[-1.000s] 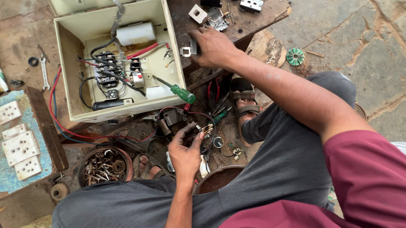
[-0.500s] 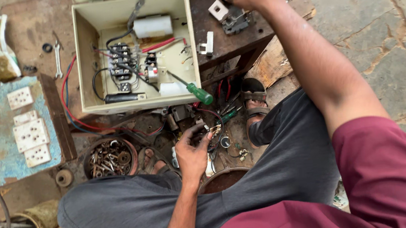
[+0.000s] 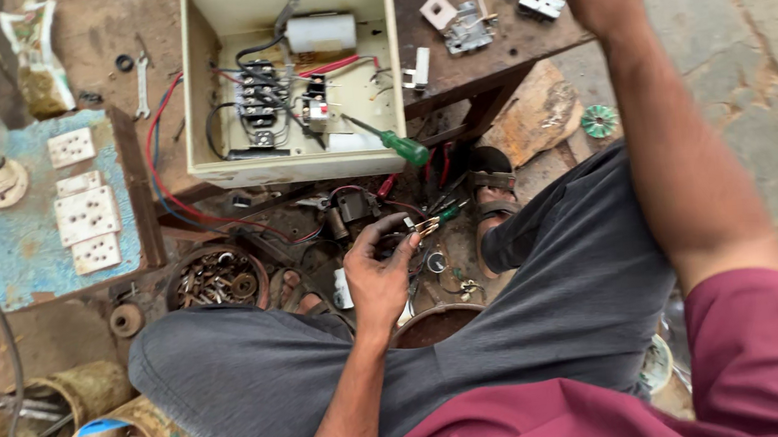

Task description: The person sits cross-legged on the floor and uses a green screwdriver to disassemble and reassemble a white electrical component. They remove screws, separate the housing, manipulate internal parts, and then reassemble the unit.

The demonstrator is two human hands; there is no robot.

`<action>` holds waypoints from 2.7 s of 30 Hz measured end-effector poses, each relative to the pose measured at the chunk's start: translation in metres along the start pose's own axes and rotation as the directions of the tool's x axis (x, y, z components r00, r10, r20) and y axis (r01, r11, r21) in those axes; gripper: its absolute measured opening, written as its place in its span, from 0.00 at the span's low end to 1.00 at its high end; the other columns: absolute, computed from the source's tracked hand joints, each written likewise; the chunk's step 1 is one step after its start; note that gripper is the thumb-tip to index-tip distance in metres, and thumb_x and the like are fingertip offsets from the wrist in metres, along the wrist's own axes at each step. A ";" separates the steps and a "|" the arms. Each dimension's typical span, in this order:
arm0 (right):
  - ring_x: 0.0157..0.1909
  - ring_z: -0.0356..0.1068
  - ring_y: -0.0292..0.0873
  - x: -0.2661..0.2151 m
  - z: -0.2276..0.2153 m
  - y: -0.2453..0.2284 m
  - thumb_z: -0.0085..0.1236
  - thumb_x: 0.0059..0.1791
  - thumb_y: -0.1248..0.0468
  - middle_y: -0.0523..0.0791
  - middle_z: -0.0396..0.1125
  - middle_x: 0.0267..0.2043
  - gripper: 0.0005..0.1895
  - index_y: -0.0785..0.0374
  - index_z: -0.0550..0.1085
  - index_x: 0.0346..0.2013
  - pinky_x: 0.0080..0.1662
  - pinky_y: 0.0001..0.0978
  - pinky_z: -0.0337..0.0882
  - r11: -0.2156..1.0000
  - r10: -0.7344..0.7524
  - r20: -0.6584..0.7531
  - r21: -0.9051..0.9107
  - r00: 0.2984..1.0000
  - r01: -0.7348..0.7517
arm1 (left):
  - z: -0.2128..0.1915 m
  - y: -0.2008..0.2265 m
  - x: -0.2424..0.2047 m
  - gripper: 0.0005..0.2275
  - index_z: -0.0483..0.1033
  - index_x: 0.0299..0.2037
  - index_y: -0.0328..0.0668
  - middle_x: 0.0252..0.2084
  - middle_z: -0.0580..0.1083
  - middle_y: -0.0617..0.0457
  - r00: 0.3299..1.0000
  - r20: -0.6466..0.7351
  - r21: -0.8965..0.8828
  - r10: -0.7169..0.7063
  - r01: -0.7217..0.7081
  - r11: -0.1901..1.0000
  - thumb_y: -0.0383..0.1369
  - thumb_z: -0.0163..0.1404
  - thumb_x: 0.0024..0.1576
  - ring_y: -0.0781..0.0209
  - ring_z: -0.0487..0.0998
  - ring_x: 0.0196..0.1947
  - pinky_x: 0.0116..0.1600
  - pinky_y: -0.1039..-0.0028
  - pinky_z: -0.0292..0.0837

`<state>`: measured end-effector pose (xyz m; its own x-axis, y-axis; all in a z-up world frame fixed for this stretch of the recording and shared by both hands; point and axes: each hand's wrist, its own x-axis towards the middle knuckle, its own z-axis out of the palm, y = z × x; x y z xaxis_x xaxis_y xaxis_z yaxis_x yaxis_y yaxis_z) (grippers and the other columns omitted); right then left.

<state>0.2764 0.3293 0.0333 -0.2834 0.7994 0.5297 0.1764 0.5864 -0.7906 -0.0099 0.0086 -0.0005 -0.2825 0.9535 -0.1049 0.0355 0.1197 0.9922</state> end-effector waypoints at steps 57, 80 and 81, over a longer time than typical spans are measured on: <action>0.52 0.73 0.48 -0.222 0.184 -0.128 0.34 0.55 0.45 0.50 0.72 0.50 0.29 0.65 0.73 0.51 0.57 0.48 0.73 -0.236 0.757 0.591 0.646 0.279 -0.726 | 0.002 0.043 0.011 0.10 0.78 0.48 0.30 0.45 0.77 0.42 0.902 0.223 0.553 0.369 -0.429 0.714 0.26 0.56 0.58 0.43 0.78 0.47 0.52 0.57 0.72; 0.52 0.72 0.49 -0.224 0.185 -0.129 0.32 0.56 0.44 0.51 0.70 0.50 0.28 0.63 0.72 0.46 0.57 0.50 0.75 -0.198 0.752 0.583 0.645 0.307 -0.738 | 0.000 0.048 0.013 0.10 0.79 0.48 0.30 0.43 0.77 0.42 0.901 0.237 0.528 0.363 -0.433 0.731 0.25 0.58 0.56 0.45 0.80 0.44 0.48 0.59 0.74; 0.52 0.72 0.48 -0.224 0.185 -0.129 0.32 0.56 0.44 0.51 0.70 0.50 0.28 0.63 0.72 0.46 0.57 0.50 0.75 -0.196 0.751 0.584 0.643 0.308 -0.741 | 0.001 0.047 0.013 0.10 0.78 0.48 0.31 0.43 0.78 0.42 0.904 0.234 0.527 0.358 -0.428 0.734 0.25 0.58 0.56 0.46 0.80 0.43 0.48 0.59 0.74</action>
<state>0.1427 0.0507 -0.0402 -0.5056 0.6100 -0.6101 -0.4304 -0.7912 -0.4344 -0.0112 0.0266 0.0449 -0.0179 0.9694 0.2448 0.6526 -0.1741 0.7375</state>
